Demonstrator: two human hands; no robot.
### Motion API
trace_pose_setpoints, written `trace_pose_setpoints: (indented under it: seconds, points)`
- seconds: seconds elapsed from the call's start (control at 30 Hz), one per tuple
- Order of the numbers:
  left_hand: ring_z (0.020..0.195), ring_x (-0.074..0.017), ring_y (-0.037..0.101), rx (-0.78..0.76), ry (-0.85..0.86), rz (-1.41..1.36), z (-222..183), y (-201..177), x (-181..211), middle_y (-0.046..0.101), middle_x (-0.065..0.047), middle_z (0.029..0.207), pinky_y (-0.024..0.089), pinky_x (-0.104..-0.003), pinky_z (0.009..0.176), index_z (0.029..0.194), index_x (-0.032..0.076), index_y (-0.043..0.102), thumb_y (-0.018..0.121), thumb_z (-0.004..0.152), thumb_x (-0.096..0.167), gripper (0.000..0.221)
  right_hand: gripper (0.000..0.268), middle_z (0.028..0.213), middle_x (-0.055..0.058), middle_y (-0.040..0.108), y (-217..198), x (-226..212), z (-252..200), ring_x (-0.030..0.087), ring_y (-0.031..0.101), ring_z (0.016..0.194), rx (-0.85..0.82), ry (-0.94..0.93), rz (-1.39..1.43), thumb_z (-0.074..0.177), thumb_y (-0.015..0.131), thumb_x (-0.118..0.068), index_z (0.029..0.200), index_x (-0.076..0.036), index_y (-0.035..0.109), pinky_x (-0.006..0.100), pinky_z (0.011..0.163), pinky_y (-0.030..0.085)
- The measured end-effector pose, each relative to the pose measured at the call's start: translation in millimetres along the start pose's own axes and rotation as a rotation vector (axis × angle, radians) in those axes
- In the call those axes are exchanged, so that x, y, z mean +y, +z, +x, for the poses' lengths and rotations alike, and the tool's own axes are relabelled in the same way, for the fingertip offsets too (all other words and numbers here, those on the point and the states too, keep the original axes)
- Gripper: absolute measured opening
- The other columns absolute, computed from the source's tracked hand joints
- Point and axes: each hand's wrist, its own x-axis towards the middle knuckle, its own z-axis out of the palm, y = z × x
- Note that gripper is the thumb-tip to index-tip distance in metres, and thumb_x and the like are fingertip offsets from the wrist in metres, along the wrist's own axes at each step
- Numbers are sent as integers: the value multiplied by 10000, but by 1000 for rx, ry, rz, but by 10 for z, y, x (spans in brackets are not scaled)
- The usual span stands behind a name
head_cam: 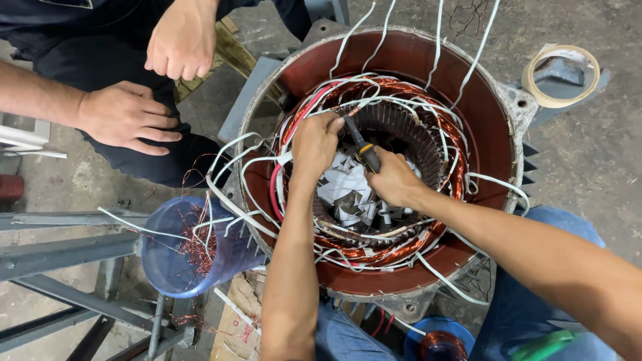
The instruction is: Rewinding and organizing copper wires within an electric motor stator casing.
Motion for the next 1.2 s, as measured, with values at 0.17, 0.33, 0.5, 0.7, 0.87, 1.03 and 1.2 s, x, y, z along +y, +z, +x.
trace_pose_setpoints:
  seconds: [0.17,0.33,0.5,0.7,0.87,1.03,1.2]
  points:
    - [1055,-424,760,2,-72,-27,63,16,-58,825,-96,968,586,-543,912,1059,242,858,653,1023,330,226,343,830,176,752,255,332,454,381,737,817,87,-325,141,820,749,-145,1158,-112,711,478,733,558]
    - [829,-337,701,-16,-52,-267,146,-2,-221,730,-158,743,544,-483,865,970,154,869,669,987,256,225,531,1116,352,722,420,188,825,584,688,1080,258,-539,170,819,711,1,1339,12,603,645,894,534]
    - [828,-341,729,-78,-13,-259,102,-37,-243,741,-131,719,549,-464,843,993,140,860,680,995,246,209,613,1122,162,762,174,332,625,379,714,1114,12,-277,166,846,802,-216,1429,-181,613,515,933,545]
    - [916,-409,739,-73,10,-177,108,-92,-118,773,-146,795,551,-502,878,1031,151,855,646,1022,271,242,669,1118,189,721,-425,57,-47,356,707,1048,-146,26,87,913,804,-394,1487,-101,625,470,831,545]
    - [1089,-460,742,-101,-42,-46,116,-109,1,819,-149,968,537,-561,991,1083,185,845,577,1067,322,301,696,1243,272,727,-241,18,-113,471,711,1196,-86,37,52,938,785,-393,1537,-114,565,541,924,560]
    - [1136,-442,742,-92,-60,-36,102,-90,8,835,-102,1016,536,-595,1010,1104,165,830,561,1076,325,314,634,1194,161,753,20,-170,-174,340,735,1110,-39,-1,238,946,784,-409,1484,-117,618,452,917,572]
    - [1123,-447,744,-98,-58,-40,113,-83,9,840,-94,1027,545,-606,996,1125,144,821,556,1073,301,313,536,1170,156,751,98,-105,-103,346,733,1061,-32,-73,273,968,781,-356,1410,-86,645,472,899,572]
